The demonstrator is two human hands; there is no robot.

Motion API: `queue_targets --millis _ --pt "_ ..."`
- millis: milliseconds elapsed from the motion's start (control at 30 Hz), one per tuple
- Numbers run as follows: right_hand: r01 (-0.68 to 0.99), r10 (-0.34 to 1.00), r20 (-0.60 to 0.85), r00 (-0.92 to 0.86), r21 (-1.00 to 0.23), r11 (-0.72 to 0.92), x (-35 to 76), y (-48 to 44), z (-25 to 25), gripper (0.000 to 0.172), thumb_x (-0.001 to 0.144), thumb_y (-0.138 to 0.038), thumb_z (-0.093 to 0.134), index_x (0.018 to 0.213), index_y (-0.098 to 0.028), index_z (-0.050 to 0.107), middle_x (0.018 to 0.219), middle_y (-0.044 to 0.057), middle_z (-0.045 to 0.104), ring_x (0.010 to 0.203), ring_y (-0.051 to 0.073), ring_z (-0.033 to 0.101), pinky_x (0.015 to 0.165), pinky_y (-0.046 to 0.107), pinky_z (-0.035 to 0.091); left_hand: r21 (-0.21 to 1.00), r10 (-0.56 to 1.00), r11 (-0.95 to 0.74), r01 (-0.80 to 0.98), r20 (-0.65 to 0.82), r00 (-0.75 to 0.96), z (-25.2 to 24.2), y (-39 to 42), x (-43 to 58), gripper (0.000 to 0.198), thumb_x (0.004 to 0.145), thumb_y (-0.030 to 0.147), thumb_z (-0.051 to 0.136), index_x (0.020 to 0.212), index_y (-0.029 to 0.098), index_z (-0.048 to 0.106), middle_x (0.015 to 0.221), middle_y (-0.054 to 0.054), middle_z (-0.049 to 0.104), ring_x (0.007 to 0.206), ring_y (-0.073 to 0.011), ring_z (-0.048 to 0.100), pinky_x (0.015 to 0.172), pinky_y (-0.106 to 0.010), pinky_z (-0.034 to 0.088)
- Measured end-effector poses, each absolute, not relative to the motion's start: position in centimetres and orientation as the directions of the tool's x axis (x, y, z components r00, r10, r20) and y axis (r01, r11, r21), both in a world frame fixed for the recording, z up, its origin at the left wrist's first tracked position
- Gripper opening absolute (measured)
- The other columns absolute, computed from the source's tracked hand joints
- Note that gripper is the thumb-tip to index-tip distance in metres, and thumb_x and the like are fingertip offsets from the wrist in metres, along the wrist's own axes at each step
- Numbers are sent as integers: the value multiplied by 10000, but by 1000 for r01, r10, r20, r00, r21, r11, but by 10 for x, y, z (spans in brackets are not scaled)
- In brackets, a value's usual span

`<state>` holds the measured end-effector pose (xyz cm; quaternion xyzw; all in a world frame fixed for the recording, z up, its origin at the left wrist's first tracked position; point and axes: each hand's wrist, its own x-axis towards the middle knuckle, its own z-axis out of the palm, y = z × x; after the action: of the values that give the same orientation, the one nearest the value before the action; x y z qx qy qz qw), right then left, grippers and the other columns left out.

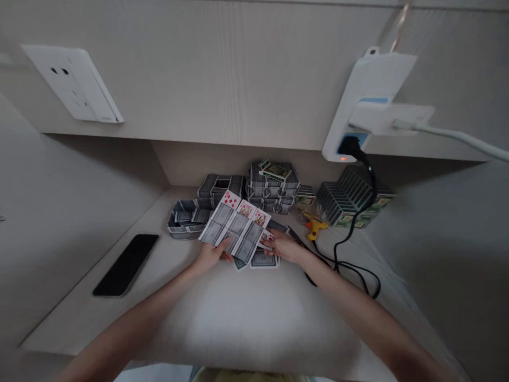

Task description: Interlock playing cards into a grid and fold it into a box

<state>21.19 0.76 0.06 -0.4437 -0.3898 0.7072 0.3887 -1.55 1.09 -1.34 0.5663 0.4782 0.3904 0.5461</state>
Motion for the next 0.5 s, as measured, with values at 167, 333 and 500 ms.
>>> queue_targets --millis 167,333,500 --pt "-228 898 -305 -318 -894 -385 211 5 2 292 564 -108 677 812 -175 537 611 -56 574 436 71 505 390 178 341 989 965 71 132 -101 242 -10 10 -13 395 670 566 574 592 180 552 434 -14 592 376 -135 516 428 -259 429" --pt "-281 925 -267 -271 -897 -341 212 -9 3 302 609 -241 722 830 -180 525 696 -27 622 481 77 535 438 192 390 987 955 100 126 -131 265 -3 -11 -27 397 649 554 597 612 159 609 524 -52 640 467 -174 575 515 -306 483" --pt "-405 962 -235 -140 -873 -273 220 -19 4 327 610 -289 742 862 -171 572 760 4 646 493 57 510 452 179 390 972 941 183 147 -217 261 8 -31 -60 313 494 440 751 656 177 694 704 -99 702 717 -296 652 640 -388 516"
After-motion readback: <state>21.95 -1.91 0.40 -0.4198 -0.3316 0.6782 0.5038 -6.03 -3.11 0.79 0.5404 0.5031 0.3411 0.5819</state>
